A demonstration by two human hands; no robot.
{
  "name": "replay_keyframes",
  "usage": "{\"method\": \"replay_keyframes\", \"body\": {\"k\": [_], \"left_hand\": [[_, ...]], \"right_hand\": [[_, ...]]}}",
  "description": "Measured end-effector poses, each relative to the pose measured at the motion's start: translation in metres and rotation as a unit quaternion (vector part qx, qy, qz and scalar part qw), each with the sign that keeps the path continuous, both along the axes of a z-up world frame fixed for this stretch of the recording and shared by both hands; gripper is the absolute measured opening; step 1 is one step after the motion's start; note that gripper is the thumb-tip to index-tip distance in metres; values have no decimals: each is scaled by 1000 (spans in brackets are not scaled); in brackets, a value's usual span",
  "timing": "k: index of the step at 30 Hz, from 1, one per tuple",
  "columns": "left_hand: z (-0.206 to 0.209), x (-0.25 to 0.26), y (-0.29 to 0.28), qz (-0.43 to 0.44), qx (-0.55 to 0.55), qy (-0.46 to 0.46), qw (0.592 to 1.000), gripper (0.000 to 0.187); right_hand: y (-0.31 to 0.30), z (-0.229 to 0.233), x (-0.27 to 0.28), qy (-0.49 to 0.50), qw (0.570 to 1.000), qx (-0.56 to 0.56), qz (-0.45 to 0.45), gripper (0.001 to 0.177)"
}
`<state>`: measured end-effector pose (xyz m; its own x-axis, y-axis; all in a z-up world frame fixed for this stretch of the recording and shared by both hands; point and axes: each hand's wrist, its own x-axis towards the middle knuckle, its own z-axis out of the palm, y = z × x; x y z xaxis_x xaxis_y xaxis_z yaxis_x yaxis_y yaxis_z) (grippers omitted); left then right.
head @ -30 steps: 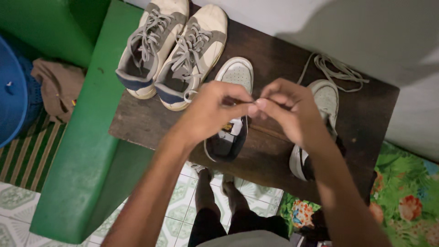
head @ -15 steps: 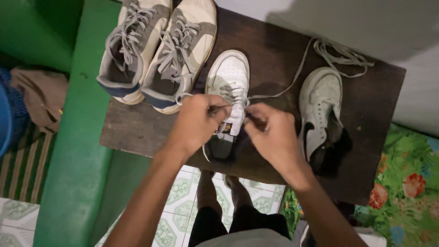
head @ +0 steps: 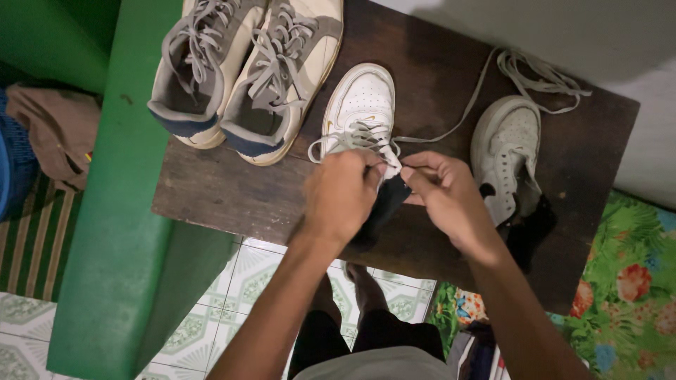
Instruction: The person removes the laces from a white sneaker and then re-laces it by threading the laces through the eyelets and tying a knot. The task is performed on a wooden table with other shoes nearby.
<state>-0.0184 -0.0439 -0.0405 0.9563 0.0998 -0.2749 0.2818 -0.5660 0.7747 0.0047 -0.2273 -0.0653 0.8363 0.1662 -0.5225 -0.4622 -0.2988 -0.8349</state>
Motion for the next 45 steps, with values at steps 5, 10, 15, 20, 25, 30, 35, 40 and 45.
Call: {"method": "replay_keyframes", "body": {"k": [5,10,15,20,25,30,35,40,45], "left_hand": [[-2,-1,-9,10,45,-4,999,16],[-8,-3,-17,11,73,-74,995,13],[-6,-5,-20,-15,78,-90,993,13],[-3,6,-11,-34,51,-5,998,15],[-4,12,-3,-37,14,7,999,20],[1,4,-11,8,25,6,1000,27],[3,5,-14,43,25,27,998,28],[-10,8,-13,55,21,55,997,28],[-16,8,-11,56,-6,54,997,27]], "right_hand": [[2,-3,1,-2,1000,-4,-1,19],[3,-2,-1,-15,1000,7,-4,18],[2,1,-5,-17,999,34,-11,21],[0,-8,-4,-56,997,60,14,23],[-1,-20,-6,-107,994,14,25,16],[-10,-16,-8,-101,993,30,48,13],[-53,14,-6,-169,951,-187,181,17],[-81,37,5,-42,913,-343,219,24],[-43,27,2,-380,851,-254,261,34]]}}
